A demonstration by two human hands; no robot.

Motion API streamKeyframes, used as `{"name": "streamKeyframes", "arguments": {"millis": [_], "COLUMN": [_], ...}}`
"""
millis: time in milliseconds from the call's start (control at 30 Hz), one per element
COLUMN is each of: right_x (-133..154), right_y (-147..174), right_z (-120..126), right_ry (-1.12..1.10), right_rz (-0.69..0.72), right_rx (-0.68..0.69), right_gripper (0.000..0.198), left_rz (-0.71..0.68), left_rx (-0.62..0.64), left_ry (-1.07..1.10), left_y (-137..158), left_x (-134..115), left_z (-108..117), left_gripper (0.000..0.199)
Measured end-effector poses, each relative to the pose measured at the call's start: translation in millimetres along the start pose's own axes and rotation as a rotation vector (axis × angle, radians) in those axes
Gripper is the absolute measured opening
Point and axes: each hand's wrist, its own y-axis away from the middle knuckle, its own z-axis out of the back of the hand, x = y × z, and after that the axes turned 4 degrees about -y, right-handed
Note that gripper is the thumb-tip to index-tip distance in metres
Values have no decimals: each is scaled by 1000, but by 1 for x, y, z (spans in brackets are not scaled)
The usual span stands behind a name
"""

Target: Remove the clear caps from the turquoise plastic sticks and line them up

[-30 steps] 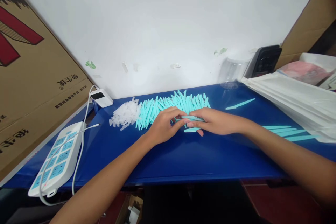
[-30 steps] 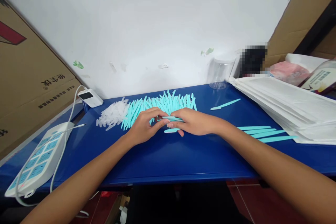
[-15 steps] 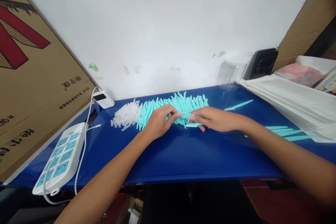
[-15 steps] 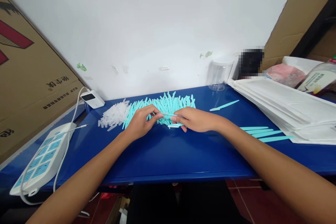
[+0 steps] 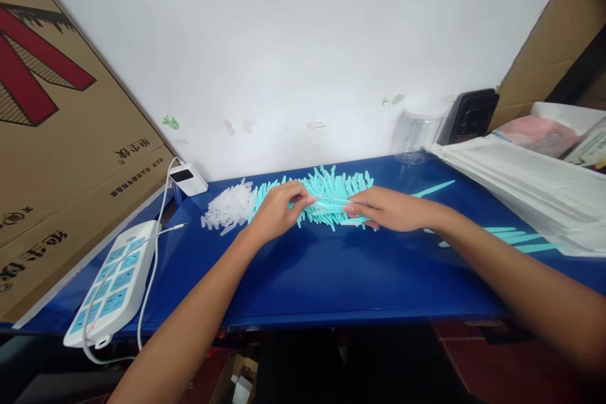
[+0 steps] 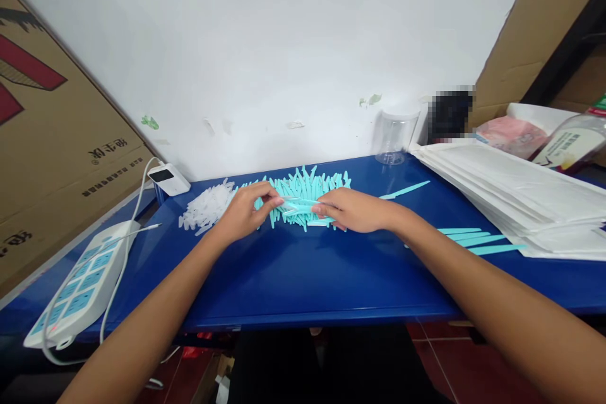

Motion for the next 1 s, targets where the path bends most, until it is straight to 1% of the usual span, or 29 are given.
{"name": "streamKeyframes", "arguments": {"millis": [33,100,167,233,333,400,500,700,767,800,867,933,1000], "right_x": [-3,-9,-15,-18,-19,-20,-22,-25,-24,-24,-22,-19,-15], "right_y": [1,2,2,1,-1,-3,-4,-8,-8,-8,-8,-8,-8], "right_z": [4,11,16,17,14,11,7,2,1,1,1,0,-1], "right_ry": [18,60,85,86,80,91,149,214,205,188,139,87,49], "right_rz": [-17,-47,-67,-84,-108,-114,-113,-118,-112,-105,-89,-73,-51], "right_rx": [-30,-127,-244,-318,-335,-327,-345,-360,-370,-376,-389,-403,-413], "right_gripper": [54,56,57,56,55,54,52,48,48,48,48,48,49], "left_rz": [35,149,295,434,591,676,782,909,905,866,710,500,313], "left_rx": [-41,-138,-173,-113,45,106,155,225,197,150,11,-131,-240], "left_ry": [-55,-209,-426,-645,-845,-898,-912,-882,-895,-903,-856,-685,-483], "left_y": [1,3,6,9,14,17,22,26,26,25,20,14,9], "left_x": [6,21,36,48,61,68,76,86,87,85,78,63,42], "left_z": [7,22,37,48,57,62,70,82,81,78,69,52,29], "left_gripper": [34,33,31,31,35,38,42,40,43,46,48,47,44]}}
